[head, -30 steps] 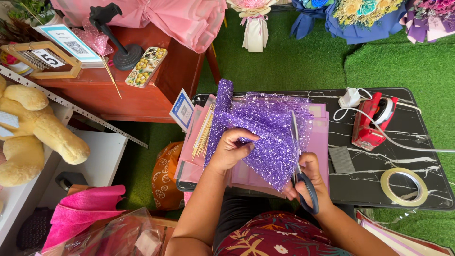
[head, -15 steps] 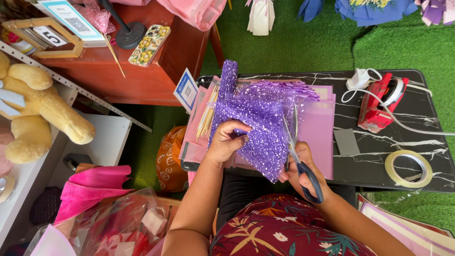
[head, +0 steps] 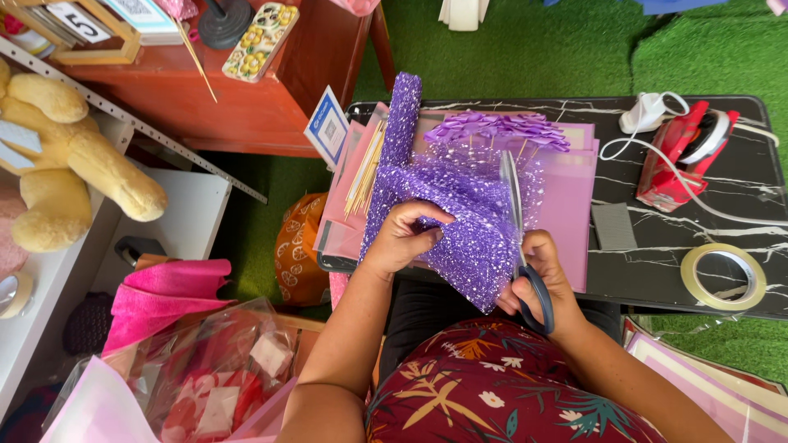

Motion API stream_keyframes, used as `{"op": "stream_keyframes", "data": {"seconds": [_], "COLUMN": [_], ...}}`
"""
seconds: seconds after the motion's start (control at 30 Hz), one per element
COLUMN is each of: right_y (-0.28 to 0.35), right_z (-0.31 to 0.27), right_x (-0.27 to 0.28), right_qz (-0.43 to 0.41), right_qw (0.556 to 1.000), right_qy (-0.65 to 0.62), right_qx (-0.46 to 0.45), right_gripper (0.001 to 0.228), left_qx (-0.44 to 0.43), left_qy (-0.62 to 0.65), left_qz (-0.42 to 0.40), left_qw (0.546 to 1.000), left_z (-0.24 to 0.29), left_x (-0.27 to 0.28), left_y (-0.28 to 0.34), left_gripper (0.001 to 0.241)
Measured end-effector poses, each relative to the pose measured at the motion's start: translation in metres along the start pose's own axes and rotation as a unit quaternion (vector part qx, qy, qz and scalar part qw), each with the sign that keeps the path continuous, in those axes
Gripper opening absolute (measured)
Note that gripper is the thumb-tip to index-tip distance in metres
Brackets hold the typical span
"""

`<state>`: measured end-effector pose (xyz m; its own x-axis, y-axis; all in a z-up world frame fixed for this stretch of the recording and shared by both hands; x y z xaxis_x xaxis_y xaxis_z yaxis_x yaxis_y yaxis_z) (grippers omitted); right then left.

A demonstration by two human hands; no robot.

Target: The person cuts a piece of purple glittery netting with shears, folds it, and then attaches it to a wooden skewer.

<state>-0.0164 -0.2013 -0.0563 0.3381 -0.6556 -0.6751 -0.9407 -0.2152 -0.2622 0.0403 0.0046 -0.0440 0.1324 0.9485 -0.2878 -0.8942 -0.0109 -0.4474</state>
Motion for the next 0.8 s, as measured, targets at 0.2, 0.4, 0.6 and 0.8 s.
{"op": "stream_keyframes", "data": {"seconds": [0.2,0.4,0.6,0.8], "right_y": [0.025,0.106,0.171,0.226], "right_z": [-0.014,-0.055,-0.105,-0.123], "right_x": [0.056,0.123,0.232,0.332], "right_qz": [0.030,0.281,0.716,0.759], "right_qw": [0.973,0.780,0.642,0.567], "right_qy": [0.210,0.535,0.226,0.319], "right_qx": [0.091,0.164,0.151,0.015], "right_gripper": [0.082,0.064,0.006,0.038], "left_qx": [0.014,0.109,0.211,0.332], "left_qy": [-0.064,0.031,0.138,0.088], "left_qz": [0.072,0.211,0.356,0.521], "left_qw": [0.995,0.971,0.900,0.782], "left_z": [-0.003,-0.007,-0.036,-0.065], "left_x": [0.052,0.223,0.315,0.324], "left_y": [0.011,0.046,0.121,0.155], "left_gripper": [0.033,0.038,0.044,0.045]}}
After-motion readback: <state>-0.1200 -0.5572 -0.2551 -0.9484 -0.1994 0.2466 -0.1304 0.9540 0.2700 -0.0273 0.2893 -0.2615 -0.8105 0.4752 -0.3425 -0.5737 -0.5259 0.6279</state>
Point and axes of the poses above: each hand's wrist, its own y-axis away from the middle knuckle, its own x-axis out of the back of the hand, z = x × y, the point moved 3 cm from there along -y, towards the middle knuckle, and after that the axes turned 14 degrees about z, right-handed, at the moved point
